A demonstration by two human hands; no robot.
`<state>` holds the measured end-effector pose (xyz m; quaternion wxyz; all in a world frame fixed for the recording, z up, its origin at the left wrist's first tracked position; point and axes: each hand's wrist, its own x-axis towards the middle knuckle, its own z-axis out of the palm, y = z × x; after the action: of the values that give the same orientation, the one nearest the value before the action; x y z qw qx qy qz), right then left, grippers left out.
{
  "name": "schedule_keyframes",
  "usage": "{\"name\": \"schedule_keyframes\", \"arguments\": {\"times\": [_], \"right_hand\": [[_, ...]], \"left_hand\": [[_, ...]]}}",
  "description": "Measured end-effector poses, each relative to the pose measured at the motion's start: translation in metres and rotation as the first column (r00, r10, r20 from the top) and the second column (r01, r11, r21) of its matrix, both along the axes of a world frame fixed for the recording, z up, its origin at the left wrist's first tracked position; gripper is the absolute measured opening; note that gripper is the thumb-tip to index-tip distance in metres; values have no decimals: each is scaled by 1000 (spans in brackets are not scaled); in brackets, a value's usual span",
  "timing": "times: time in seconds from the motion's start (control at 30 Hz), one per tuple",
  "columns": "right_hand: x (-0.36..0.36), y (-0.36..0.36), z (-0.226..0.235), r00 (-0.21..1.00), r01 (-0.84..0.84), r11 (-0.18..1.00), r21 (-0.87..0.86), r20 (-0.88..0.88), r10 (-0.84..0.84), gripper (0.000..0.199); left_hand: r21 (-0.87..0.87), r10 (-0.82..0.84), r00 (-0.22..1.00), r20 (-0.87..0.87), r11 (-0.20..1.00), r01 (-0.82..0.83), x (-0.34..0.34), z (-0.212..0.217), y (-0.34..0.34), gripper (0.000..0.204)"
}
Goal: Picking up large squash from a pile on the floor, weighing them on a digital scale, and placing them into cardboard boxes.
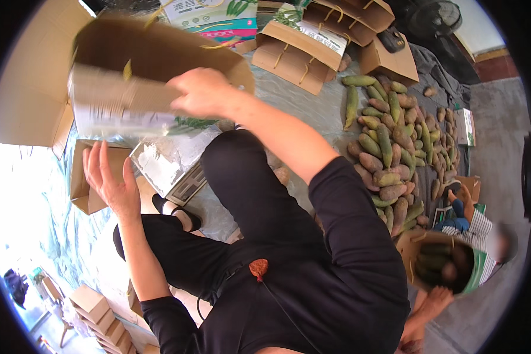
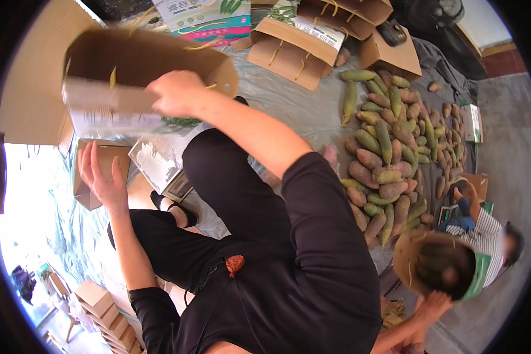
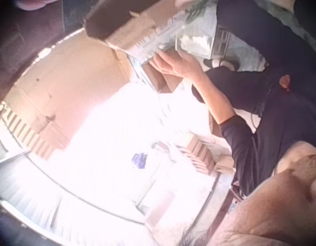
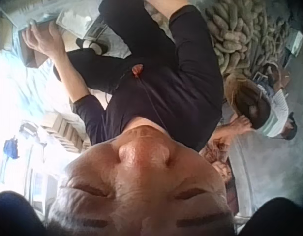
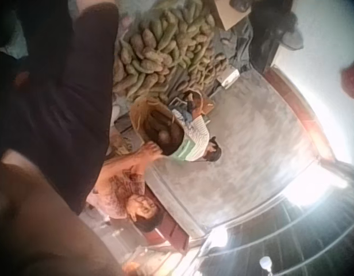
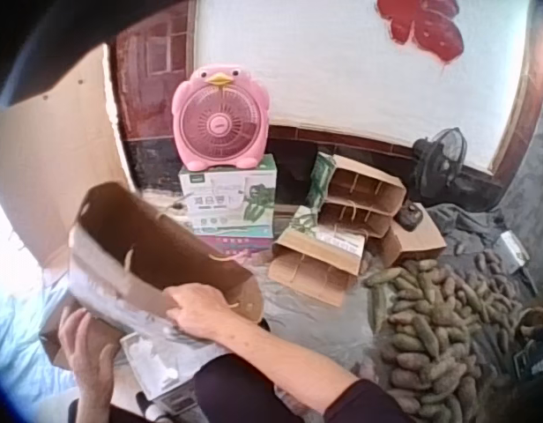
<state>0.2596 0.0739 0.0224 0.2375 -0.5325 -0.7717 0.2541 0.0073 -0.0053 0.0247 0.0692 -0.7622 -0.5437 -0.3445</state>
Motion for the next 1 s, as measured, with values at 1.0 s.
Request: {"name": "schedule_keyframes", "arguments": {"times": [1.0], "right_hand": [[181,-100,-140,815,441,816,-373,-215,-538,26]], "left_hand": [[-821,-113,981,-157,567,-66,-23,-30,-18,22]]}}
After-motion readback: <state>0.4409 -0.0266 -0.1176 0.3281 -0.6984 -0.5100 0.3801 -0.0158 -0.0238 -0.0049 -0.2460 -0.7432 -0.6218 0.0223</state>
